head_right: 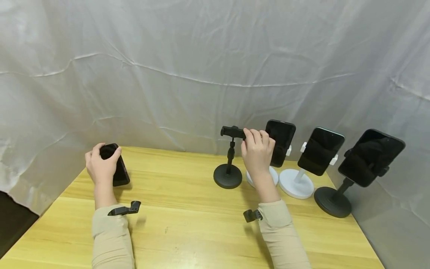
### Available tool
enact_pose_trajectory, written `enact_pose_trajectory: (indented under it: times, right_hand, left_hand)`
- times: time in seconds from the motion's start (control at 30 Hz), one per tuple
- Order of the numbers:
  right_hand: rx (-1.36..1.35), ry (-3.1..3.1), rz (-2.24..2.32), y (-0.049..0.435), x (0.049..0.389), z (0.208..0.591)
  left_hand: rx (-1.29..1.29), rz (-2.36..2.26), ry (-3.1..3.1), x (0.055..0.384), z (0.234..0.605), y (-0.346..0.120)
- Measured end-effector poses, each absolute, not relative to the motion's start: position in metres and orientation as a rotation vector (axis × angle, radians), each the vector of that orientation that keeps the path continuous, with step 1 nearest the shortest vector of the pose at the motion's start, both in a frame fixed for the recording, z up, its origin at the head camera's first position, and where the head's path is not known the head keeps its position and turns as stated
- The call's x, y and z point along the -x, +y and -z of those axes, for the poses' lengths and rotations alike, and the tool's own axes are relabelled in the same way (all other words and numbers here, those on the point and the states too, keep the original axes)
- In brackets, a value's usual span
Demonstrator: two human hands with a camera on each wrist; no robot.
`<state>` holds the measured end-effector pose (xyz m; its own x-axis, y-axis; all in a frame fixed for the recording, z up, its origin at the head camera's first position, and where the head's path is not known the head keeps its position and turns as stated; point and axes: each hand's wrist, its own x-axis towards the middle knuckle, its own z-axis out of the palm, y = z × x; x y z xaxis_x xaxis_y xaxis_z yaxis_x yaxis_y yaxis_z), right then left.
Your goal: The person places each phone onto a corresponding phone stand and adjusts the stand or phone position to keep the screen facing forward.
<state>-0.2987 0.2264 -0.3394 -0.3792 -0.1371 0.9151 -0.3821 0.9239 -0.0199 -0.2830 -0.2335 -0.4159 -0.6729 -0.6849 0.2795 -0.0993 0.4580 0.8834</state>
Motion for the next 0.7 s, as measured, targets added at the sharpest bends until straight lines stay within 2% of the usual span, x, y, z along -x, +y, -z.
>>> enact_pose_trajectory:
  times: [0.7]
  right_hand:
    - [-0.378, -1.962, -0.293, 0.226, 0.300, 0.340]
  left_hand:
    - [-0.496, 1.109, -2.039, 0.278, 0.381, -0.209]
